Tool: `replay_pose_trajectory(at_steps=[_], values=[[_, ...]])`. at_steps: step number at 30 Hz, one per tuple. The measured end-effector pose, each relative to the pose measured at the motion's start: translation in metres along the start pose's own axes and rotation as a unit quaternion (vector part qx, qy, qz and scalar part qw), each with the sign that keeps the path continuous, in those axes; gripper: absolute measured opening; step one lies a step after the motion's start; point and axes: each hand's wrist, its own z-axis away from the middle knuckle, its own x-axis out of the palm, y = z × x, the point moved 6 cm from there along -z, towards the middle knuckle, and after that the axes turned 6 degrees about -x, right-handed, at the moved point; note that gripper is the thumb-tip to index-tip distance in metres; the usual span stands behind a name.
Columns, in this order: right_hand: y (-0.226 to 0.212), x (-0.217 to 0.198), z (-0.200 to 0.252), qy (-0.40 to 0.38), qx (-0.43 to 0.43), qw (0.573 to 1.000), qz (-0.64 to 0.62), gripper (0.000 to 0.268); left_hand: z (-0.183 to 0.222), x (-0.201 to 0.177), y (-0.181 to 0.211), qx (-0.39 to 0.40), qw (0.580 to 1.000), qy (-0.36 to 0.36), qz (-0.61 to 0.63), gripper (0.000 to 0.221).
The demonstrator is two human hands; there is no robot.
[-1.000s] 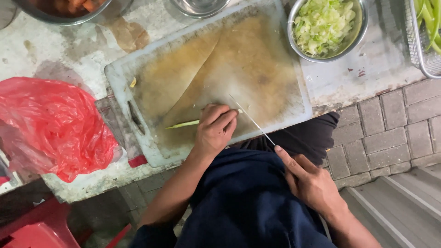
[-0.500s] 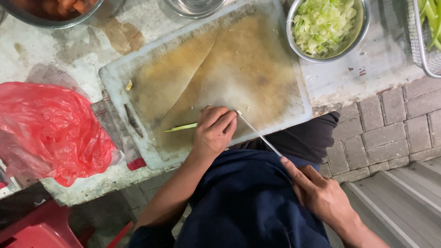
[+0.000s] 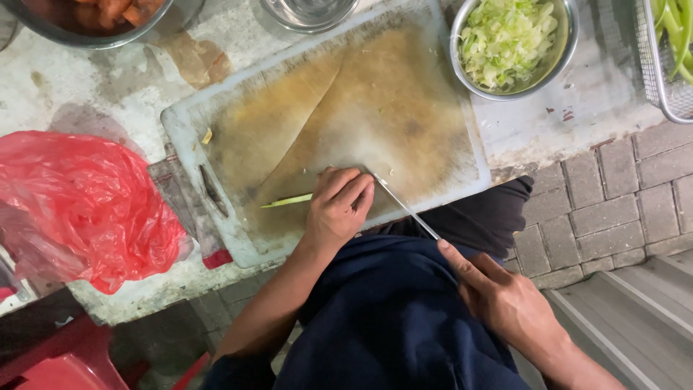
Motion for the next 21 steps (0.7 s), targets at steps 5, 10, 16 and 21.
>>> replay_pose_trajectory(at_steps=[5,10,16,21], values=[[0.010,0.010,0.013,0.029,-0.017,0.999,0.022,0.064,0.002,0.001,-0.001,-0.005,1.000,-0.003,-0.014,0.013],[0.000,0.004,0.005,0.065,-0.036,0.997,0.014,0.061,0.004,-0.001,0.000,0.002,1.000,-0.007,-0.015,0.013],[0.004,-0.004,0.010,0.111,-0.006,0.994,-0.017,0.057,0.006,0.001,0.001,0.013,1.000,0.006,-0.018,0.014],[0.001,0.005,0.014,0.089,-0.038,0.995,0.001,0.061,0.008,0.002,0.000,0.017,1.000,0.004,-0.021,0.015]])
